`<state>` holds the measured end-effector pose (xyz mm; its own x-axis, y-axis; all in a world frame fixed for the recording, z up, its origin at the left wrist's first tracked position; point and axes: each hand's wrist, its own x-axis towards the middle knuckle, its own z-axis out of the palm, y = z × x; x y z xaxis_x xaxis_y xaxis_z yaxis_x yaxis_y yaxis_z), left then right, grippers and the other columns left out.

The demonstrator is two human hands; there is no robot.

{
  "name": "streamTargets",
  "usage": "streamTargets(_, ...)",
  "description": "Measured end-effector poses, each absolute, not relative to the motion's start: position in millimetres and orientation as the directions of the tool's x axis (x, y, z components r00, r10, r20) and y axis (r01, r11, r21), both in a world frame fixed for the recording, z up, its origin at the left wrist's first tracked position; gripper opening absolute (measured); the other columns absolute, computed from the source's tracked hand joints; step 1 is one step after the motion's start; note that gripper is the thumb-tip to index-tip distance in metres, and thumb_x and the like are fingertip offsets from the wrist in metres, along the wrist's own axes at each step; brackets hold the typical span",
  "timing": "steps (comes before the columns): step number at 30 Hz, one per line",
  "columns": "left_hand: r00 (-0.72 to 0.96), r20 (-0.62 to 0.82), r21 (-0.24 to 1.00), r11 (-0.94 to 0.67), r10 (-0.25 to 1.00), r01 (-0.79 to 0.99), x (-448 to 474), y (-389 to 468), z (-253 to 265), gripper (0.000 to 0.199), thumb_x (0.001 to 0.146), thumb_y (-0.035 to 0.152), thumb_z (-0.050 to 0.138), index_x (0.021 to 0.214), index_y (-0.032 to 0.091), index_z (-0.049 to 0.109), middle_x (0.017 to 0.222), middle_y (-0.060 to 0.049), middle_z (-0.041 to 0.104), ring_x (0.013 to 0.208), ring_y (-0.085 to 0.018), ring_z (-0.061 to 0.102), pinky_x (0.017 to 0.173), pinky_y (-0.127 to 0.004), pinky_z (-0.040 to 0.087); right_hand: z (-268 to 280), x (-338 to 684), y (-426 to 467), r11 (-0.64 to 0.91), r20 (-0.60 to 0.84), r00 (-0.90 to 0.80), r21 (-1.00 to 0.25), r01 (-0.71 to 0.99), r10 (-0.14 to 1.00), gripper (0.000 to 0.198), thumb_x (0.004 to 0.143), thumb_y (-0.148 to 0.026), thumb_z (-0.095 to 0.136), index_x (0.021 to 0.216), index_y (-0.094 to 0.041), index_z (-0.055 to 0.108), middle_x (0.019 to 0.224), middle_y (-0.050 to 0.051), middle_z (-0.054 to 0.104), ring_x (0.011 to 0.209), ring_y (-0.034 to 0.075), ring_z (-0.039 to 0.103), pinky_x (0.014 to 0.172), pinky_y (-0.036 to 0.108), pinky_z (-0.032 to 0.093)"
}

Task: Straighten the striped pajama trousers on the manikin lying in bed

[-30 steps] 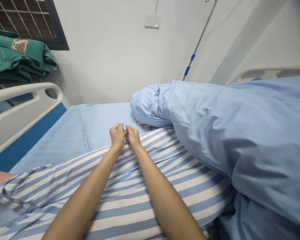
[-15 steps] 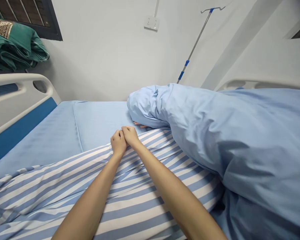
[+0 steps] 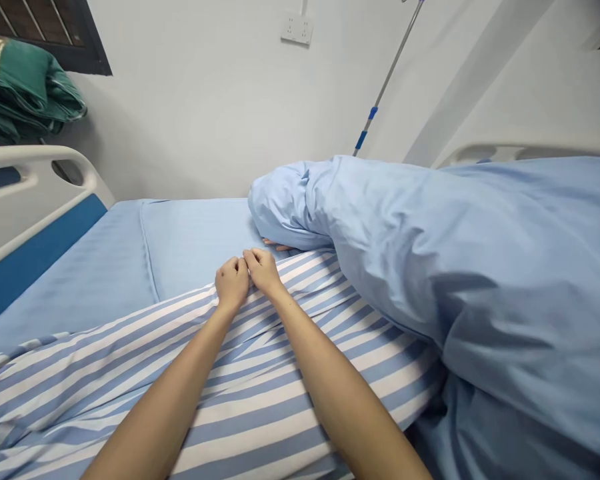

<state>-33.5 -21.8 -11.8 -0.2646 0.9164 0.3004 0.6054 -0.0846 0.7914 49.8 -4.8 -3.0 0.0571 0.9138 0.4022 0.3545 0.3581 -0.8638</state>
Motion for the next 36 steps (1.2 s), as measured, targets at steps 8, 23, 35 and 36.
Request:
streamTargets(8,-0.225,0.307,0.910,-0.215,0.925,0.355,-12.7,-14.4,23.8,0.030,0.075,0.031,0.039,0.048,0.019,0.034,0.046,0.005,0.034,0.049,-0.008,0.034,0.049,-0.022,0.025,-0.4,56.2,6.4,0.260,0.243,0.145,-0.958,-0.120,0.959,0.033,0.075,-0.040,0.046,0.052,-0.021,0.033,0.046,-0.008,0.028,0.044,0.007,0.028,0.044,0.022,0.025)
streamTargets(23,-0.297,0.379,0.859,-0.214,0.877,0.465,10.6,-18.8,-5.7,0.034,0.081,0.029,0.035,0.049,0.020,0.029,0.047,0.005,0.037,0.049,-0.009,0.031,0.052,-0.024,0.024,-2.3,65.7,7.8,0.325,0.325,0.268,-0.945,0.047,0.907,0.031,0.075,-0.037,0.044,0.053,-0.020,0.031,0.051,-0.007,0.030,0.052,0.008,0.031,0.050,0.022,0.029)
streamTargets(35,-0.283,0.310,0.832,-0.115,0.908,0.543,12.0,-19.9,-3.6,0.033,0.080,0.031,0.033,0.049,0.020,0.033,0.050,0.003,0.045,0.053,-0.011,0.037,0.054,-0.024,0.025,30.7,98.4,12.7,0.271,0.332,0.093,-0.877,0.398,0.939,0.029,0.072,-0.034,0.047,0.049,-0.020,0.035,0.045,-0.007,0.032,0.050,0.009,0.033,0.055,0.022,0.031)
streamTargets(36,-0.282,0.312,0.830,-0.116,0.907,0.545,12.2,-19.8,-4.0,0.033,0.080,0.031,0.033,0.049,0.020,0.032,0.049,0.003,0.044,0.052,-0.011,0.037,0.054,-0.024,0.025,27.4,100.3,10.6,0.290,0.355,0.102,-0.872,0.395,0.929,0.030,0.073,-0.034,0.046,0.049,-0.020,0.035,0.046,-0.007,0.032,0.050,0.009,0.033,0.056,0.022,0.031)
